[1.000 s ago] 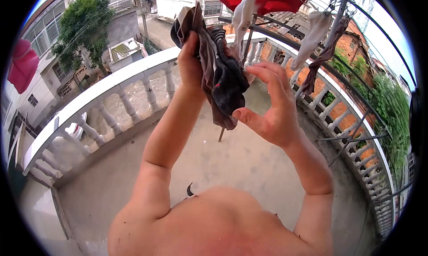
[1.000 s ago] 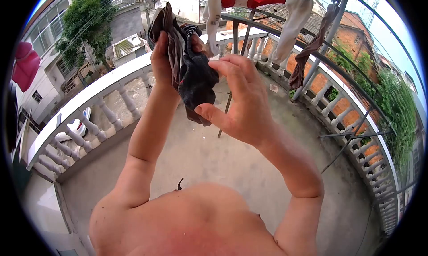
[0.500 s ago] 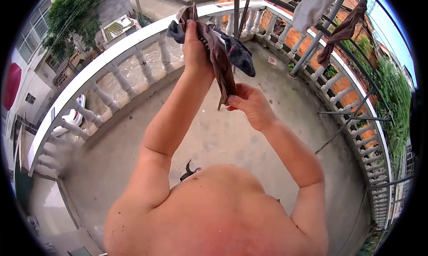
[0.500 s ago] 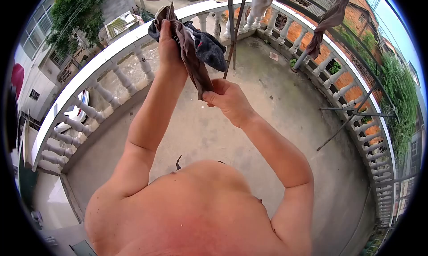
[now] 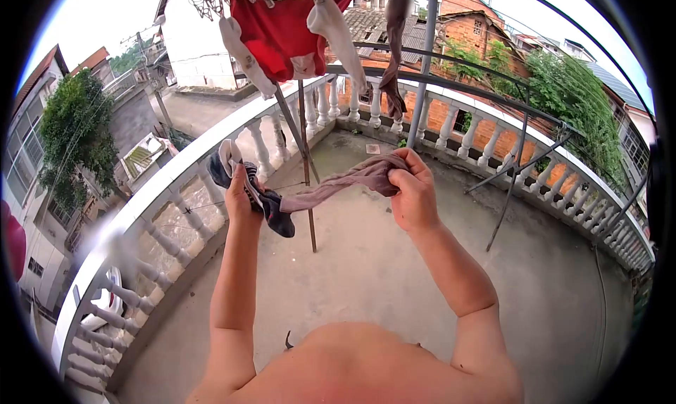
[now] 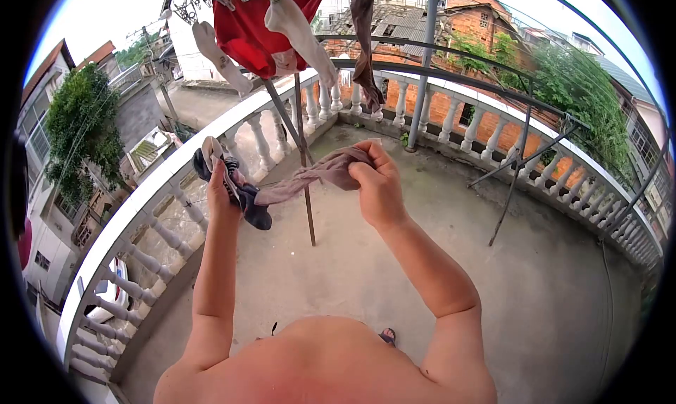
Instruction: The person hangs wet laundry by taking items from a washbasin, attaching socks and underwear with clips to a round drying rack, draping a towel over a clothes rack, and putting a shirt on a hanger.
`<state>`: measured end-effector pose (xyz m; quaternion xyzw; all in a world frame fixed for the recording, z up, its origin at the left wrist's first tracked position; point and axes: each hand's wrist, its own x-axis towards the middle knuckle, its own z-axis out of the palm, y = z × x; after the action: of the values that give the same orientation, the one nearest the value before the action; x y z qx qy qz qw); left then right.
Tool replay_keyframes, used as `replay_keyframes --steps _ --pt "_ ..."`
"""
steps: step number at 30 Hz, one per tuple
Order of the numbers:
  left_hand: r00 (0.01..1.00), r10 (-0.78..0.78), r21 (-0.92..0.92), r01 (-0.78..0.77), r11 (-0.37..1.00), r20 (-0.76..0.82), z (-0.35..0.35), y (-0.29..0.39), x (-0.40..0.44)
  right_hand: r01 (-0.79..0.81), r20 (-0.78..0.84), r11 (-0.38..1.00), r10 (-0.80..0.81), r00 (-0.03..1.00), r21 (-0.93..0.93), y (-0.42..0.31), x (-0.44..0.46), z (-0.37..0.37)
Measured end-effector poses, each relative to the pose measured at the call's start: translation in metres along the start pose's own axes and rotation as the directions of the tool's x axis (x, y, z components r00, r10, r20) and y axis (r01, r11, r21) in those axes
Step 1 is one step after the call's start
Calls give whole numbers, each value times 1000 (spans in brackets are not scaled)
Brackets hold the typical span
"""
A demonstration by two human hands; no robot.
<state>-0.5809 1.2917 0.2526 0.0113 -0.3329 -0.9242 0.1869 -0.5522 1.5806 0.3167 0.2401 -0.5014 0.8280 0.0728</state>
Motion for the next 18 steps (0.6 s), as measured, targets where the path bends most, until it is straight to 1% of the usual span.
replay_keyframes --steps 1,2,4,5,6,7,8,9,10,11,12,13,14,16,17,18 --pt "1000 0 114 -2 994 18 3 -4 0 -41 -16 998 42 999 51 -8 4 -9" --pt "997 -63 233 52 971 43 3 -6 -5 -26 -2 998 27 1000 60 -16 8 -22" --pt "989 -126 547 62 835 80 17 -7 -26 -101 39 984 108 993 -150 -31 17 -58" --pt "992 -105 549 49 835 71 23 -8 -35 -66 80 975 85 993 -211 -33 23 -76" --pt "992 -64 789 -47 613 109 30 -10 -43 -61 109 976 85 990 -208 -40 30 -96" --pt "988 -36 941 -134 310 153 43 -11 -51 -31 140 942 82 987 -336 -46 37 -116" --pt "989 -9 945 -141 296 151 57 -8 -65 5 164 894 77 983 -448 -51 44 -134" --pt "972 -90 970 -202 135 216 75 -3 -83 44 146 857 36 989 -513 -57 52 -152" --pt "949 -186 965 -262 -19 254 94 1 -100 54 165 866 33 986 -498 -67 61 -164" --pt "906 -232 932 -362 11 355 113 6 -113 37 156 852 53 986 -523 -77 69 -171" --pt "916 -212 938 -347 4 340 131 8 -120 17 145 838 75 987 -546 -85 78 -175" --pt "823 -253 856 -515 48 509 150 9 -123 76 171 873 9 985 -481 -89 90 -177" --pt "696 -287 744 -661 99 658 168 11 -124 137 177 845 -51 983 -517 -92 106 -176" --pt "705 -372 775 -629 63 603 204 13 -122 96 205 913 -14 979 -398 -102 133 -164" --pt "709 -341 752 -659 -7 617 225 11 -120 103 242 954 -33 970 -281 -97 152 -157" --pt "718 -363 758 -650 -47 594 245 9 -118 106 276 982 -59 959 -159 -91 171 -149"
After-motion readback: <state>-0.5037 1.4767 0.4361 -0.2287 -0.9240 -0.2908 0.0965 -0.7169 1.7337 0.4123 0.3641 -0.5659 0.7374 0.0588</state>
